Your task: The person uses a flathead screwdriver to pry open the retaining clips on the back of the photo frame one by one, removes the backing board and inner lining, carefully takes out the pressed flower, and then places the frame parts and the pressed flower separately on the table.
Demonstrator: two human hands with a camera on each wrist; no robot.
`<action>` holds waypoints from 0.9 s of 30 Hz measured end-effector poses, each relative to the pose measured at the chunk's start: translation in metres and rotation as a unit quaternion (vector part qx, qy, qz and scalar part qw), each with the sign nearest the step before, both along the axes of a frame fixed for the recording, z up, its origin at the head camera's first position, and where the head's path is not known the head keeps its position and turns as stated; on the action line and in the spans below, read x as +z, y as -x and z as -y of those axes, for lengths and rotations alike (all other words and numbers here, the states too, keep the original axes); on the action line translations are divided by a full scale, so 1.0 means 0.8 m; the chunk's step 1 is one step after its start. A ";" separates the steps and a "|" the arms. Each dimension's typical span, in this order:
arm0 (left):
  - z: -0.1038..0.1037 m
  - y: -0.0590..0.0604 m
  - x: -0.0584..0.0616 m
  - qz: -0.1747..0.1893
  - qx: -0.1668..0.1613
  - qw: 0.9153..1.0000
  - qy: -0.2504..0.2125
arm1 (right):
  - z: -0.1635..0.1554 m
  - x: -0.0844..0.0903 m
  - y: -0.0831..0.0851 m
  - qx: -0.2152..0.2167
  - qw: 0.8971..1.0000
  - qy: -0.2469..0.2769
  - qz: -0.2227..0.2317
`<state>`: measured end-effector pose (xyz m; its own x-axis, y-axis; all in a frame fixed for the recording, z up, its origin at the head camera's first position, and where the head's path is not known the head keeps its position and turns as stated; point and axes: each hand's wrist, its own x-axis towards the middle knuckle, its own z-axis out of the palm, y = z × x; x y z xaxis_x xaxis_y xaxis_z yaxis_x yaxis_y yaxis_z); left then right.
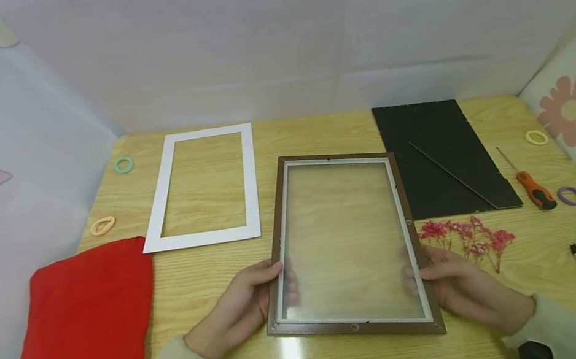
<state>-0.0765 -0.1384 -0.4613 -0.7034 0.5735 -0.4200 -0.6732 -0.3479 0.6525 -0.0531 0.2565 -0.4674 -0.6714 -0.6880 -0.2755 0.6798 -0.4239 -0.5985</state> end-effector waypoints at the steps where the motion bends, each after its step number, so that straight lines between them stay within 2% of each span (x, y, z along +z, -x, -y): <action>1: -0.001 0.000 -0.001 0.001 0.002 1.000 0.002 | 0.001 0.000 -0.001 -0.004 1.000 -0.022 -0.010; 3: -0.001 -0.001 -0.001 0.006 0.003 1.000 0.002 | 0.003 0.002 -0.002 -0.015 0.995 -0.092 -0.036; 4: -0.001 -0.002 -0.002 0.007 0.004 1.000 0.000 | 0.004 0.003 -0.004 -0.023 0.989 -0.139 -0.055; 5: 0.000 -0.003 -0.003 0.007 0.004 1.000 -0.003 | 0.006 0.005 -0.005 -0.031 0.978 -0.194 -0.074; 6: 0.001 -0.004 -0.003 0.008 0.005 1.000 -0.005 | 0.009 0.008 -0.007 -0.042 0.960 -0.258 -0.099; 7: 0.002 -0.005 -0.003 0.007 0.005 1.000 -0.008 | 0.012 0.010 -0.009 -0.055 0.938 -0.320 -0.124; 8: 0.003 -0.006 -0.003 0.008 0.005 1.000 -0.011 | 0.015 0.012 -0.011 -0.065 0.912 -0.376 -0.151; 10: 0.004 -0.008 -0.004 0.006 0.005 1.000 -0.018 | 0.020 0.016 -0.013 -0.081 0.852 -0.474 -0.204; 11: 0.005 -0.009 -0.005 0.005 0.005 1.000 -0.021 | 0.021 0.017 -0.014 -0.092 0.825 -0.510 -0.226; 12: 0.006 -0.009 -0.006 0.003 0.004 1.000 -0.023 | 0.023 0.017 -0.016 -0.104 0.802 -0.533 -0.250; 13: 0.006 -0.010 -0.006 0.000 0.003 1.000 -0.025 | 0.023 0.018 -0.016 -0.113 0.786 -0.546 -0.267; 15: 0.007 -0.011 -0.007 -0.005 0.005 1.000 -0.026 | 0.023 0.019 -0.016 -0.126 0.772 -0.552 -0.288; 16: 0.006 -0.011 -0.007 -0.007 0.005 1.000 -0.026 | 0.023 0.019 -0.015 -0.131 0.774 -0.548 -0.289; 18: 0.006 -0.011 -0.008 -0.012 0.006 1.000 -0.026 | 0.022 0.021 -0.014 -0.137 0.795 -0.524 -0.275; 19: 0.005 -0.011 -0.008 -0.014 0.006 1.000 -0.025 | 0.021 0.022 -0.012 -0.137 0.809 -0.508 -0.262; 21: 0.004 -0.011 -0.008 -0.016 0.005 1.000 -0.026 | 0.018 0.024 -0.008 -0.139 0.846 -0.461 -0.230; 24: 0.003 -0.011 -0.008 -0.020 0.002 1.000 -0.019 | 0.014 0.026 0.004 -0.147 0.903 -0.361 -0.183; 26: 0.003 -0.012 -0.008 -0.021 0.004 1.000 -0.008 | 0.010 0.027 0.015 -0.151 0.929 -0.297 -0.160; 27: 0.002 -0.012 -0.008 -0.022 0.005 1.000 0.000 | 0.009 0.027 0.020 -0.152 0.939 -0.271 -0.149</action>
